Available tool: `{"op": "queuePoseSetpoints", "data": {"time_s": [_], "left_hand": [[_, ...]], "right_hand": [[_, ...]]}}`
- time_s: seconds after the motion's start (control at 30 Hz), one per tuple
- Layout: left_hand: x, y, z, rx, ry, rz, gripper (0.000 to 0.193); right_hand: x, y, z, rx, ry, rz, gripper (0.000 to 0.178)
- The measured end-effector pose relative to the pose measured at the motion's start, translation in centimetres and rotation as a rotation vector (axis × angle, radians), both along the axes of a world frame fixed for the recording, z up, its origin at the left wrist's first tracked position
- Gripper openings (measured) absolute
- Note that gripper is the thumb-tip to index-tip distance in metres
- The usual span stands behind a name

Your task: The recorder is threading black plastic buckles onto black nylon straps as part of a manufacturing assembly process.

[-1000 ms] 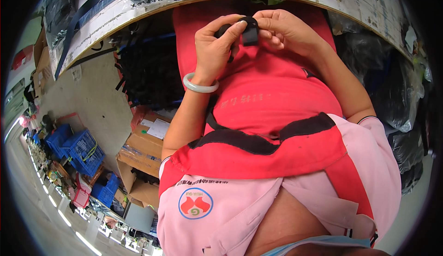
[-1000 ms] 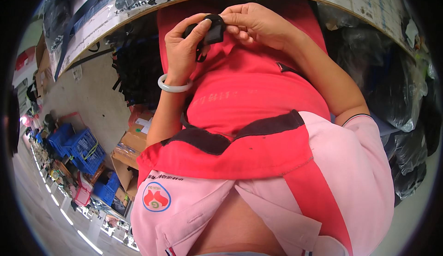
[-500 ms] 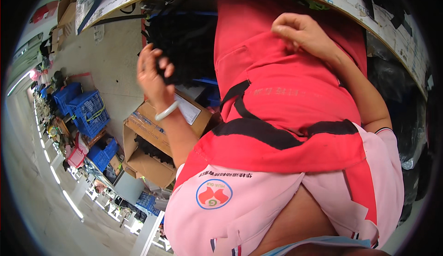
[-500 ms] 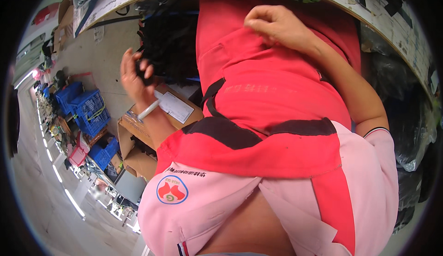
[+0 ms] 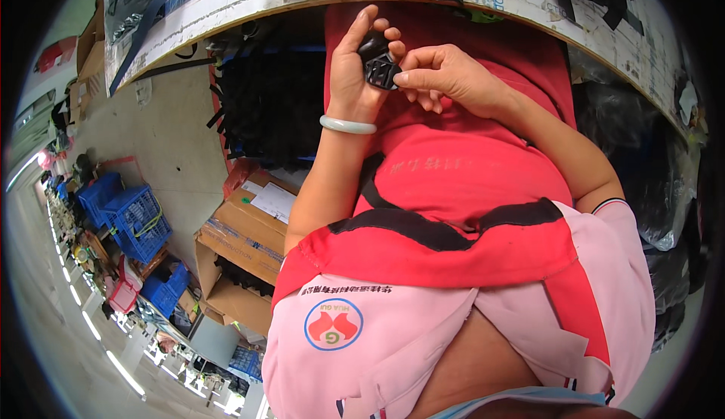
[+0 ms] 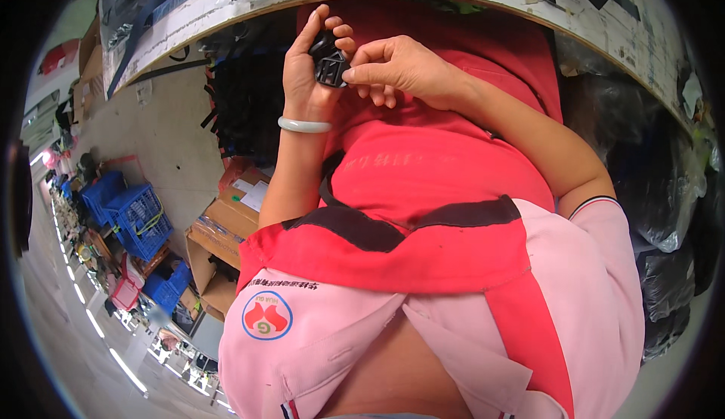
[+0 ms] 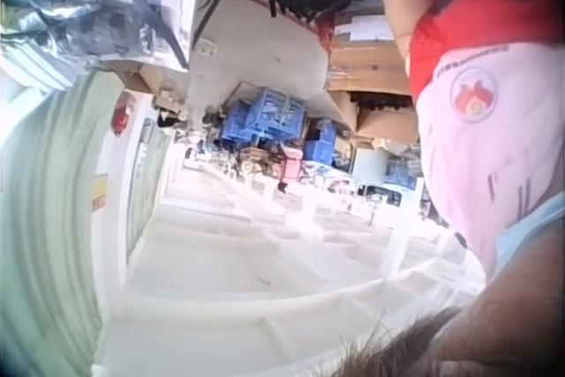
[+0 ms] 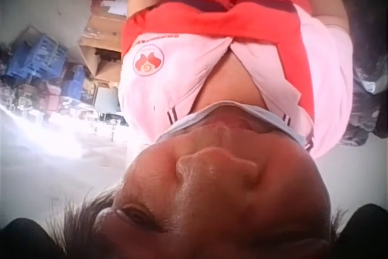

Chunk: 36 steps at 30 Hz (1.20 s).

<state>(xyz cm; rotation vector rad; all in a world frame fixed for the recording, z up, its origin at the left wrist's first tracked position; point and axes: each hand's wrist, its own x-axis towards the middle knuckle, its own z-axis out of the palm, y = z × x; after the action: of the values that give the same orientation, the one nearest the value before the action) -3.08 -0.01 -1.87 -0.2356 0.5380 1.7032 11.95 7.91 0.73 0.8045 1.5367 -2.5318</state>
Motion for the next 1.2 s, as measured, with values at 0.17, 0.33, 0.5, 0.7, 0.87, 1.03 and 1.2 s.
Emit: {"op": "queuePoseSetpoints", "data": {"time_s": [0.17,0.33,0.5,0.7,0.87,1.03,1.2], "left_hand": [[-0.1,-1.4,-2.6,-0.204,0.367,-0.094,0.028],[1.9,-3.8,-0.6,-0.158,0.447,-0.369,0.026],[2.2,-2.4,-0.4,-0.14,0.572,-0.388,0.016],[-1.9,-1.7,-2.4,-0.243,0.722,-0.304,0.016],[-2.7,-1.2,-3.3,-0.14,0.633,-0.36,0.02],[-1.9,-1.9,-3.1,-0.172,0.709,-0.349,0.02],[-0.3,-0.6,-2.8,-0.224,0.844,-0.398,0.02]], "right_hand": [[1.6,1.0,0.4,0.07,0.009,-0.111,0.019],[2.7,1.1,-1.5,0.155,0.017,-0.167,0.017],[4.4,1.8,-1.8,0.91,0.172,-0.08,0.019],[17.0,7.4,-4.7,1.563,-0.935,-0.198,0.026],[20.2,9.2,-6.5,1.435,-0.711,-0.267,0.022],[24.7,10.3,-7.4,1.311,-0.76,-0.652,0.021],[26.8,9.3,-11.1,1.288,-0.726,-0.595,0.022]]}}
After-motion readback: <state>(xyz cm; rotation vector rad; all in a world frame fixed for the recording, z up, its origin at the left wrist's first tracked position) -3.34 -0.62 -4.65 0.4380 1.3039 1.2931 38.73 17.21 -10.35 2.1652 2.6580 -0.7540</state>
